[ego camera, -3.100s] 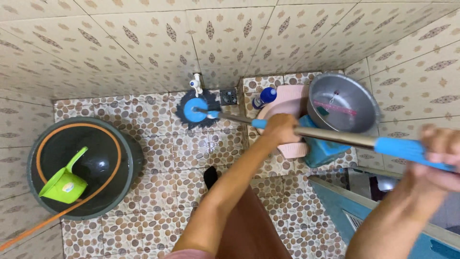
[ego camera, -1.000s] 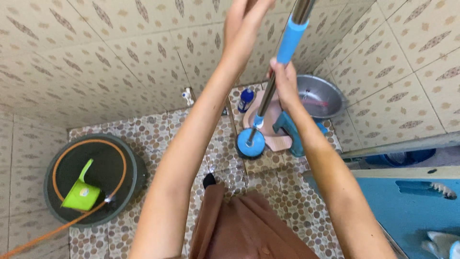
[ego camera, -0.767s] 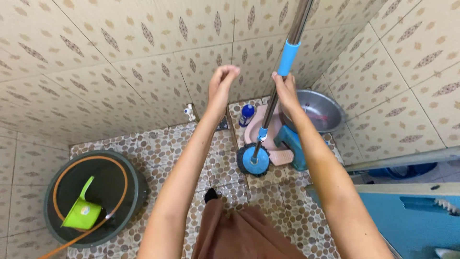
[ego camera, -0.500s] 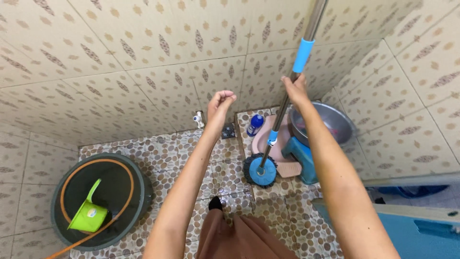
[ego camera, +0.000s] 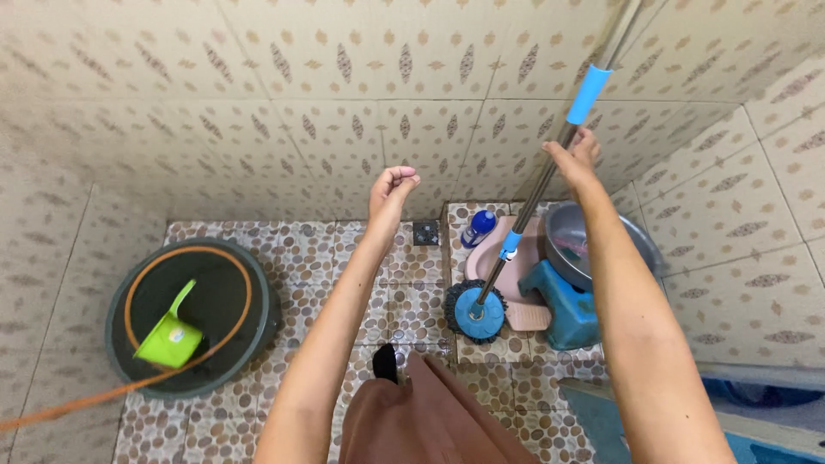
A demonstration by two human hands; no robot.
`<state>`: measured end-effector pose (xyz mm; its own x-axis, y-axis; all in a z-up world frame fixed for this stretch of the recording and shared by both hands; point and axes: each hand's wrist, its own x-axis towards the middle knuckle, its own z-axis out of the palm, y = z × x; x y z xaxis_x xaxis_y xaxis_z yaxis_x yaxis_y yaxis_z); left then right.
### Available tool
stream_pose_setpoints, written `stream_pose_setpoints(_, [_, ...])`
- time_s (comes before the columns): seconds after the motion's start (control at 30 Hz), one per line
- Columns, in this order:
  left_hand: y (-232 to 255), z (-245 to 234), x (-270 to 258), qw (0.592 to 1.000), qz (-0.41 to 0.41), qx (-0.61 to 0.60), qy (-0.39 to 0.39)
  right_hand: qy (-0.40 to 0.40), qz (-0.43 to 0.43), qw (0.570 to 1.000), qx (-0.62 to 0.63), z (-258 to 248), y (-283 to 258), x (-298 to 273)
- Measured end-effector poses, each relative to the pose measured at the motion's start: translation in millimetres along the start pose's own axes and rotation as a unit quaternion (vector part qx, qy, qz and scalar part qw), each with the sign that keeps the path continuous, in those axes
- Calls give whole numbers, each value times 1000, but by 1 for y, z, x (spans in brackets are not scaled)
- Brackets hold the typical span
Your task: The recorder is cleaning and mopping the bathroom floor using a mop, water from a bucket, and a cleaning solution.
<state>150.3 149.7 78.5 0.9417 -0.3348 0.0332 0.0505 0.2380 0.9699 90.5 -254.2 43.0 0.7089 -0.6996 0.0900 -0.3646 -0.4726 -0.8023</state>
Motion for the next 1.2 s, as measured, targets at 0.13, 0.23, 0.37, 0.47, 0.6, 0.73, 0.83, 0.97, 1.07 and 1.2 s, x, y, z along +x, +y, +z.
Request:
stream_pose_setpoints(0.13, [-5, -15, -21, 999, 5, -7, 33, 33, -79, 996, 25, 2, -7, -12])
stream_pose_setpoints(0.23, [-21, -28, -38, 998, 24, -28, 58, 82, -154, 984, -40, 12, -26, -32])
stream_pose_setpoints(0.37, [-38, -53, -67, 992, 43, -44, 108, 12, -161, 986, 51, 64, -57, -55])
stream_pose_setpoints(0.47, [-38, -80, -92, 986, 39, -44, 154, -126, -137, 970, 157, 139, -38, -57])
stream_pose_setpoints(0.6, [-13, -117, -136, 973, 31, -20, 228, -362, -30, 909, 204, 183, -81, -119])
stream_pose_setpoints(0.73, [-13, -181, -169, 956, 62, -9, 287, -449, 28, 887, 103, 197, -155, -192])
stream_pose_setpoints(0.83, [2, -229, -203, 942, 97, -14, 321, -510, 29, 849, 138, 225, -193, -230])
stream_pose_setpoints(0.97, [27, -291, -262, 919, 110, -7, 379, -557, 52, 817, 139, 263, -250, -292])
stream_pose_setpoints(1.07, [36, -340, -302, 903, 105, -1, 417, -583, 46, 801, 132, 293, -285, -341])
stream_pose_setpoints(1.2, [22, -417, -345, 885, 111, -16, 452, -618, 16, 779, 105, 344, -322, -400])
